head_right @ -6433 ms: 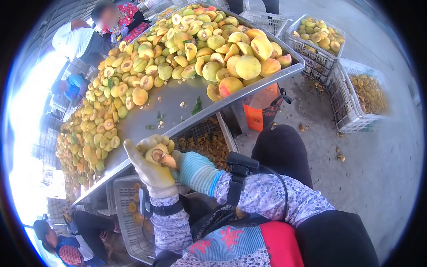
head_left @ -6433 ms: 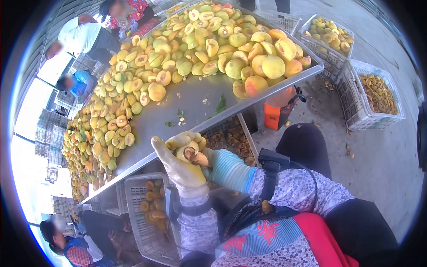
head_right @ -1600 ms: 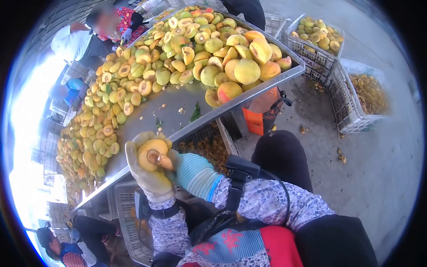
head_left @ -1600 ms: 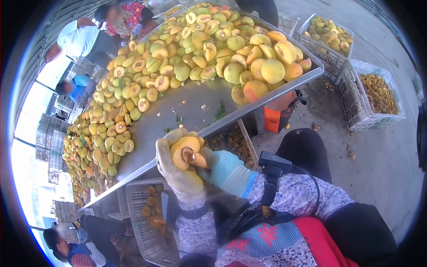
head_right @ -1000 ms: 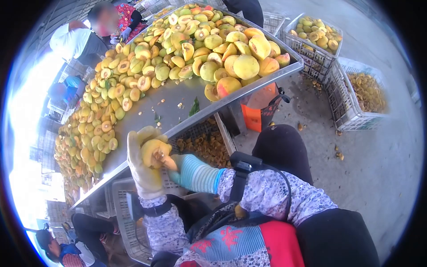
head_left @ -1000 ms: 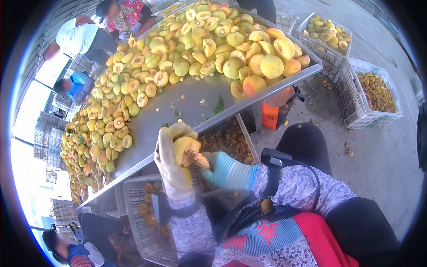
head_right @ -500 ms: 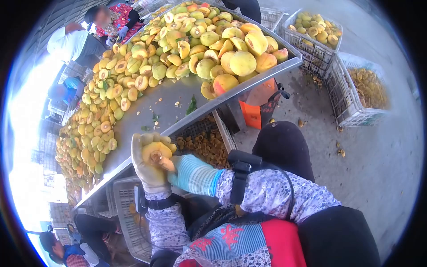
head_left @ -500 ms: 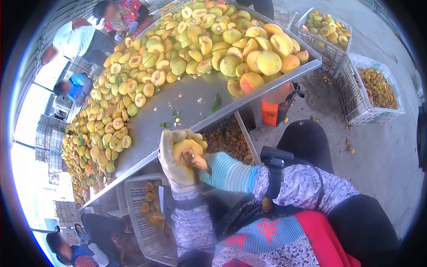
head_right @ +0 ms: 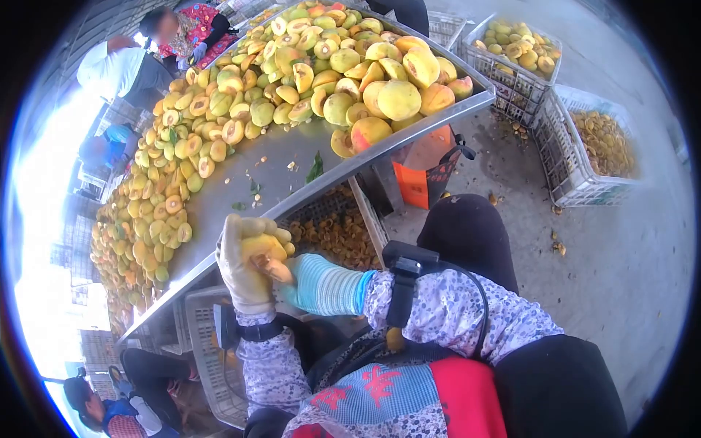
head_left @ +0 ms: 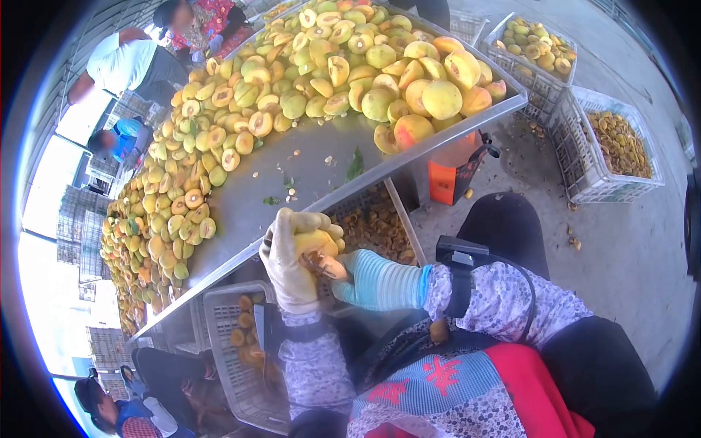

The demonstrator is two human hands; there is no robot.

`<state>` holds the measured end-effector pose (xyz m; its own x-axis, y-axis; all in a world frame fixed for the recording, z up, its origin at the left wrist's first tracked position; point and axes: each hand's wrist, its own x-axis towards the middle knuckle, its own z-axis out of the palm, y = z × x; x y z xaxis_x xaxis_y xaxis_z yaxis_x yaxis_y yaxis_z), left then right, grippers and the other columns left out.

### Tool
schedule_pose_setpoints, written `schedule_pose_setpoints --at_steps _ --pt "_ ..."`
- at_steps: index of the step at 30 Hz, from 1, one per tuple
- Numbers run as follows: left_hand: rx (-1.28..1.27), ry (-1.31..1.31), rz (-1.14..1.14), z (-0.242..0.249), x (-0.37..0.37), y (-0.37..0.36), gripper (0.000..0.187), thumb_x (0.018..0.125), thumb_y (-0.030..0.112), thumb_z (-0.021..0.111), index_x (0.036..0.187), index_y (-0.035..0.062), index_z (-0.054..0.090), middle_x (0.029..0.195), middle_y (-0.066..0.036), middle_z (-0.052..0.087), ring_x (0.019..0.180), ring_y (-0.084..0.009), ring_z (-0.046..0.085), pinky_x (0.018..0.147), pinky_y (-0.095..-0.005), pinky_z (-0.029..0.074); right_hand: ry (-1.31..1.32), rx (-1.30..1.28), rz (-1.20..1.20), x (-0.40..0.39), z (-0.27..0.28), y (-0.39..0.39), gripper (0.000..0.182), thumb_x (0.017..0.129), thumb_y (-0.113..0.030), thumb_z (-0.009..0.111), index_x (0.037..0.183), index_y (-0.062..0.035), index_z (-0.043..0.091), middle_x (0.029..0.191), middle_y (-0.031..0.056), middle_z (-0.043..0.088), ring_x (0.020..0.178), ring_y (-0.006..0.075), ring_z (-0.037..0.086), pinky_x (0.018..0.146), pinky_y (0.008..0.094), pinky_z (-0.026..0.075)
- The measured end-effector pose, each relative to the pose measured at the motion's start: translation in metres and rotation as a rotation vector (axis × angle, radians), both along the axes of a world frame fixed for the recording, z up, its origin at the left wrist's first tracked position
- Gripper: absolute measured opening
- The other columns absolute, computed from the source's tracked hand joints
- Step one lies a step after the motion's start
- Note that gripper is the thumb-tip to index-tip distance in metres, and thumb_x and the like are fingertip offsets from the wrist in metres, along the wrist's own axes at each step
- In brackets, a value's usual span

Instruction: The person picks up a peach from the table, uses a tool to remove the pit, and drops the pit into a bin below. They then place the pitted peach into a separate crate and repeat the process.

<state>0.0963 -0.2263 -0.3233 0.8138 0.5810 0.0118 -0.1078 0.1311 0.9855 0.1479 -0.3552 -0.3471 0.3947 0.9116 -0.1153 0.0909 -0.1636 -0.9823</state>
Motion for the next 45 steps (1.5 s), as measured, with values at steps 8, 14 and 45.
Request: schedule_pose_setpoints --at_steps 8,14,45 --pt "0.143 0.107 -0.109 0.006 0.004 0.001 0.046 0.098 0.04 0.051 0.084 -0.0029 0.06 0.076 -0.019 0.063 0.061 -0.0288 0.063 0.058 -0.0353 0.052 -0.171 -0.135 0.002 0.007 -0.003 -0.004 0.038 0.098 -0.032 0.052 0.104 0.0024 0.066 0.085 0.0226 0.069 0.087 0.0377 0.069 0.076 0.0426 0.055" --pt "-0.101 -0.072 -0.003 0.001 0.005 -0.014 0.043 0.097 0.043 0.054 0.088 0.0009 0.057 0.08 -0.017 0.062 0.065 -0.0295 0.063 0.058 -0.0391 0.053 0.278 -0.074 0.037 -0.007 -0.011 -0.002 0.026 0.094 -0.022 0.057 0.105 0.0017 0.062 0.072 0.0074 0.063 0.069 0.016 0.062 0.066 0.0325 0.051" --pt "-0.256 -0.177 -0.149 -0.002 0.003 -0.011 0.042 0.099 0.044 0.051 0.081 0.0066 0.053 0.075 -0.02 0.063 0.061 -0.0326 0.062 0.055 -0.0401 0.052 0.481 0.02 0.199 -0.009 -0.013 -0.008 0.028 0.096 -0.03 0.051 0.104 -0.003 0.055 0.072 0.0071 0.062 0.051 0.0187 0.056 0.048 0.0336 0.049"
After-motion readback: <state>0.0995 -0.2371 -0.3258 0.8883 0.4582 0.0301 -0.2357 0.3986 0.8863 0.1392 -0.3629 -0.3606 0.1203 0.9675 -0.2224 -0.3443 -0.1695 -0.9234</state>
